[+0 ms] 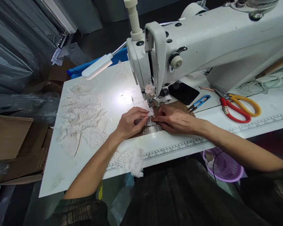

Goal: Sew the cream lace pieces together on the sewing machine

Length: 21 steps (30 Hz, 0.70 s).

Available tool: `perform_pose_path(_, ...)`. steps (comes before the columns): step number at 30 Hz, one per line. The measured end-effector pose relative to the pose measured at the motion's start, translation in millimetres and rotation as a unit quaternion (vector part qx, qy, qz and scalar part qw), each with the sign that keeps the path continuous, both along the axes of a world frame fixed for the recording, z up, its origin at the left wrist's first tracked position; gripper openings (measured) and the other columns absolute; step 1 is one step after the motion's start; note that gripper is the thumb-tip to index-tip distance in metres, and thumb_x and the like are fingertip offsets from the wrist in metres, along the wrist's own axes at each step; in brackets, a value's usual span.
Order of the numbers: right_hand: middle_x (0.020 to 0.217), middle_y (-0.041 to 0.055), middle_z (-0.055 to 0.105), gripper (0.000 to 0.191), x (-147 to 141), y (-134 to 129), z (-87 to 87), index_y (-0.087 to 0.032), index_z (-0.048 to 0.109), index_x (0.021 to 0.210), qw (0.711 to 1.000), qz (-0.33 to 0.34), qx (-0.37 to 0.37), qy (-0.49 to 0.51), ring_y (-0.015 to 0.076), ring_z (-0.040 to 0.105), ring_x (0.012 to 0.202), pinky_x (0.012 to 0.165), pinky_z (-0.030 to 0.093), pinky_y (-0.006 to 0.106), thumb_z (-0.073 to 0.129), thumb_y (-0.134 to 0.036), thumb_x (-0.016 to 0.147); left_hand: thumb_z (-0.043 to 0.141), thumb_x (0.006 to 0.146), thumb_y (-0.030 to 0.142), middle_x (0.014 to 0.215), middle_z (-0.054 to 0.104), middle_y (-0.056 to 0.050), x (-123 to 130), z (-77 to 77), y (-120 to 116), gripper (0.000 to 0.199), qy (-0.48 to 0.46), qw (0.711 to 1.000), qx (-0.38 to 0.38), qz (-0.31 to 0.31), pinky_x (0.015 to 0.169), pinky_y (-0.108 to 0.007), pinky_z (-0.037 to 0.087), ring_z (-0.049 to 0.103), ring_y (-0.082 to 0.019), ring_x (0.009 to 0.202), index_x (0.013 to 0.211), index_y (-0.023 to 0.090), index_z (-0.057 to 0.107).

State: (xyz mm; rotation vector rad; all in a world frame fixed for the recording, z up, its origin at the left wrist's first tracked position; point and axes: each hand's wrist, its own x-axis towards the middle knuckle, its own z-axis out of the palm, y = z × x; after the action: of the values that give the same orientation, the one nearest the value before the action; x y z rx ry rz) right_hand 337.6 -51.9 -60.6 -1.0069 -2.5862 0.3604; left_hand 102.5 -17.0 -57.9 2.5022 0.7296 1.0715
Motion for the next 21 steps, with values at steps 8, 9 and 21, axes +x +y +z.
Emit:
perform_pose_path(8,0.108,0.0135,0.060,0.040,2,-11,6.0,-0.023,0.067,0.125,1.000,0.008,-0.018,0.003,0.0245,0.057,0.098,0.085,0.047,0.039,0.050,-0.019,0.089,0.061,0.092,0.018,0.095,0.074,-0.006,1,-8.9,-2,0.009,0.103,0.992,0.057,-0.042,0.074,-0.034,0.058,0.069,-0.017,0.085,0.091,0.017,0.069)
perform_pose_path(9,0.108,0.0122,0.061,0.038,4,-6,9.2,-0.023,0.069,0.122,0.999,0.023,-0.035,0.013,0.0232,0.058,0.097,0.085,0.047,0.037,0.050,-0.019,0.089,0.061,0.092,0.018,0.095,0.074,-0.006,1,-9.9,-2,0.009,0.113,0.990,0.072,-0.038,0.072,-0.034,0.057,0.069,-0.017,0.083,0.091,0.017,0.069)
perform_pose_path(21,0.107,0.0090,0.064,0.042,15,42,-13.2,-0.026,0.067,0.127,0.998,-0.036,0.001,0.055,0.0206,0.059,0.088,0.078,0.047,0.034,0.053,-0.024,0.087,0.062,0.090,0.015,0.097,0.074,-0.005,1,-10.2,0,0.007,0.104,0.985,0.131,-0.038,0.074,-0.035,0.053,0.068,-0.017,0.085,0.093,0.019,0.068)
